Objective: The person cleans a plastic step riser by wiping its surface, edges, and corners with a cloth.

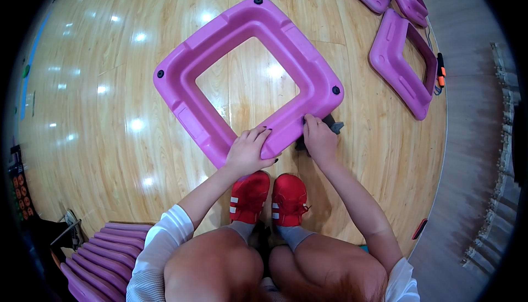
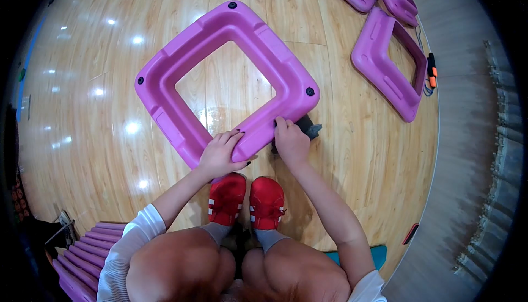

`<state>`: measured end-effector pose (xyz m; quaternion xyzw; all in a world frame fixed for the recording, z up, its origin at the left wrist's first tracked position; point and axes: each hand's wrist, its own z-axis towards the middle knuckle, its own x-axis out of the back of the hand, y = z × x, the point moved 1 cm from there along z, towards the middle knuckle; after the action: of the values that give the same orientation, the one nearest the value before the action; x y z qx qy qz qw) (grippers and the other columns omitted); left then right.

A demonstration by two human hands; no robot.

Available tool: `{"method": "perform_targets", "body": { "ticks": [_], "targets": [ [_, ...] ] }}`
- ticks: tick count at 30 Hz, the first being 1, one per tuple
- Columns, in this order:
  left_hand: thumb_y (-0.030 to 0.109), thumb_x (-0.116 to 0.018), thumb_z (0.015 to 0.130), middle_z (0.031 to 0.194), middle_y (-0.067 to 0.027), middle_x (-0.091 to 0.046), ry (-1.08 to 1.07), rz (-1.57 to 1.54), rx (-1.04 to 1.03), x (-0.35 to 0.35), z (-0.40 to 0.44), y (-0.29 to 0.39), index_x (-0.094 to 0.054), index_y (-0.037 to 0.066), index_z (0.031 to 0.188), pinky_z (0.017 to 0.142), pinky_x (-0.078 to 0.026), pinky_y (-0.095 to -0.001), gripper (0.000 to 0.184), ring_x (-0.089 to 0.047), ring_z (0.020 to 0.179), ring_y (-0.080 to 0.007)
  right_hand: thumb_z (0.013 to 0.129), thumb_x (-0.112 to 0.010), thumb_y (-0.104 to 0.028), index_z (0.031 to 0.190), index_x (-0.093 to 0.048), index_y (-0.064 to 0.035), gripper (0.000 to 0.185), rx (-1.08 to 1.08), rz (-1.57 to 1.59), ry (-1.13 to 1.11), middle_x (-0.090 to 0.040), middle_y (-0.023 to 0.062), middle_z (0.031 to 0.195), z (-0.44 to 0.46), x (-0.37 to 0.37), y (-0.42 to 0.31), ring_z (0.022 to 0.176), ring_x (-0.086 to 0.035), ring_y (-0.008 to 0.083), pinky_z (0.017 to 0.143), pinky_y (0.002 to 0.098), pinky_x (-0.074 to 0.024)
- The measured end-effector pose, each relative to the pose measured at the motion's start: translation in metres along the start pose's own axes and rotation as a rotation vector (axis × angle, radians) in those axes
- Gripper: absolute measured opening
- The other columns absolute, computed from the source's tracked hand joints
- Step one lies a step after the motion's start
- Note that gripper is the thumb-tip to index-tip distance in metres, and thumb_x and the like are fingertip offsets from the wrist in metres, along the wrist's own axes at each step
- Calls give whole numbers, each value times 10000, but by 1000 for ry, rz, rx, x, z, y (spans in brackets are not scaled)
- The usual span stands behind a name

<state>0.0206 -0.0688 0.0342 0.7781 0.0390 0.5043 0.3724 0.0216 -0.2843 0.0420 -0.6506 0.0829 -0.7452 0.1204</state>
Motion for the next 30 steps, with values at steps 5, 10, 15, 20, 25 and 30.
{"method": "perform_targets", "body": {
  "ticks": [5, 10, 15, 20, 25, 30],
  "targets": [
    [413, -689, 697, 1225, -122, -530, 18, 18, -62, 15, 5, -10, -537, 44, 1215, 970, -405, -396, 655, -499, 1118, -300, 872, -496, -178, 1047, -565, -116, 198, -74, 3, -60, -633, 100, 903, 21, 2, 9, 768, -635, 298, 626, 417, -520],
    [403, -732, 661, 1175, -88, -584, 53, 230, -89, 66, -5, -38, -603, 64, 1120, 1045, -301, -462, 585, -498, 1146, -287, 896, -499, -178, 1042, -564, -90, 182, -177, 205, -78, -643, 141, 963, 61, 9, 31, 850, -622, 347, 712, 434, -496],
    [469, -772, 554, 1186, -35, -585, 110, 274, -72, 90, -20, -78, -610, 130, 1132, 1077, -206, -543, 689, -478, 1189, -265, 852, -562, -131, 987, -570, -30, 169, -270, 603, -298, -646, 172, 902, 53, 19, 29, 851, -629, 340, 723, 399, -486],
    [466, -792, 495, 1152, -19, -596, 144, 308, -88, 94, -18, -79, -645, 142, 1084, 1071, -214, -572, 688, -491, 1164, -251, 844, -569, -119, 987, -559, -14, 177, -311, 583, -343, -637, 177, 864, 38, 28, 9, 824, -630, 322, 723, 381, -478],
    [449, -817, 442, 1065, -37, -607, 224, 276, -98, 81, -7, -66, -658, 110, 1057, 1008, -354, -462, 721, -517, 1048, -259, 840, -578, -132, 974, -559, -12, 181, -349, 668, -369, -631, 174, 846, 32, 36, 1, 803, -628, 321, 713, 382, -477],
    [527, -760, 569, 1018, -91, -616, 228, 371, 56, 51, 17, -21, -646, 57, 1042, 845, -478, -395, 676, -545, 979, -291, 834, -580, -134, 979, -566, -10, 191, -317, 643, -369, -636, 178, 858, 31, 49, -8, 817, -629, 331, 715, 387, -481]
  ]
}}
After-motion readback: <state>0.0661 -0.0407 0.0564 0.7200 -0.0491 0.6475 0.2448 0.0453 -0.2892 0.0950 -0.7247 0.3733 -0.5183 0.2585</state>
